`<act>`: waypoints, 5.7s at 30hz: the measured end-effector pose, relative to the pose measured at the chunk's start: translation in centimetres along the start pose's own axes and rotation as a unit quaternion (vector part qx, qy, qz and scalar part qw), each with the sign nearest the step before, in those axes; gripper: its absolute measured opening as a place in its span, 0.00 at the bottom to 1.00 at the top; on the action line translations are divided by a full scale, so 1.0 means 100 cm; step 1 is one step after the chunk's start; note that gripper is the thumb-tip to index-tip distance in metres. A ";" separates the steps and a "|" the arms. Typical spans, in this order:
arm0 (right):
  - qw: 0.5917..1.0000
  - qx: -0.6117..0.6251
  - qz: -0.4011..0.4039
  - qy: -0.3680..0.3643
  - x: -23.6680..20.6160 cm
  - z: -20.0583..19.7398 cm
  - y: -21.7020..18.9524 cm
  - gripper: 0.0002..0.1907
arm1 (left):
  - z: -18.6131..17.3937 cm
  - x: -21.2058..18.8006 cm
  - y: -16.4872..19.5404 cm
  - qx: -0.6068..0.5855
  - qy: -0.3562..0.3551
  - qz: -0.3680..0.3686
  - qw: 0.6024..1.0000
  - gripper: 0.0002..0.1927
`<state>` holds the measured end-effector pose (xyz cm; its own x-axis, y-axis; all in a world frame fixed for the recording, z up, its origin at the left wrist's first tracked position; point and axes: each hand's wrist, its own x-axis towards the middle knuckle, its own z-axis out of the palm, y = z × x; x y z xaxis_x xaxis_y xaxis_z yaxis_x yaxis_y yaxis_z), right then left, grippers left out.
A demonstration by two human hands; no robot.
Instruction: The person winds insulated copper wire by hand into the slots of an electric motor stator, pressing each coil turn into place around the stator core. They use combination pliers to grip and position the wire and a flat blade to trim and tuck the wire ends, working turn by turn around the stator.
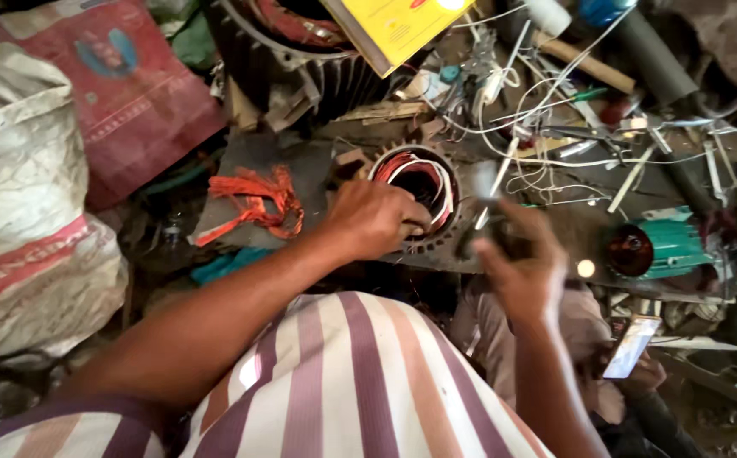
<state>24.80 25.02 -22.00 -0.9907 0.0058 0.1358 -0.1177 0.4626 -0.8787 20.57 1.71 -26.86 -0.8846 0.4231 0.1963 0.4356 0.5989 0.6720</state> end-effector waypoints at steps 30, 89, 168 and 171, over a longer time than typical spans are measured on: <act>0.985 0.033 -0.118 -0.119 -0.028 0.022 0.040 0.10 | -0.012 0.018 0.004 0.011 -0.068 -0.061 0.996 0.11; 0.990 0.108 -0.009 0.088 0.008 0.000 -0.002 0.08 | -0.005 0.003 0.003 0.006 0.033 0.003 0.999 0.06; 0.984 0.126 0.102 0.071 -0.042 -0.014 0.003 0.15 | 0.008 0.033 0.014 -0.328 -0.065 -0.258 0.907 0.18; 0.983 0.147 0.082 0.076 -0.042 -0.014 0.008 0.13 | 0.012 0.033 0.001 -0.414 -0.072 -0.310 0.853 0.17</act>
<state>28.94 26.63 -22.61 -0.9791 0.2016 0.0283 0.0062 0.1685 -0.9857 17.91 3.99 -27.02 -0.8469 0.3142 -0.4291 -0.4277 0.0773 0.9006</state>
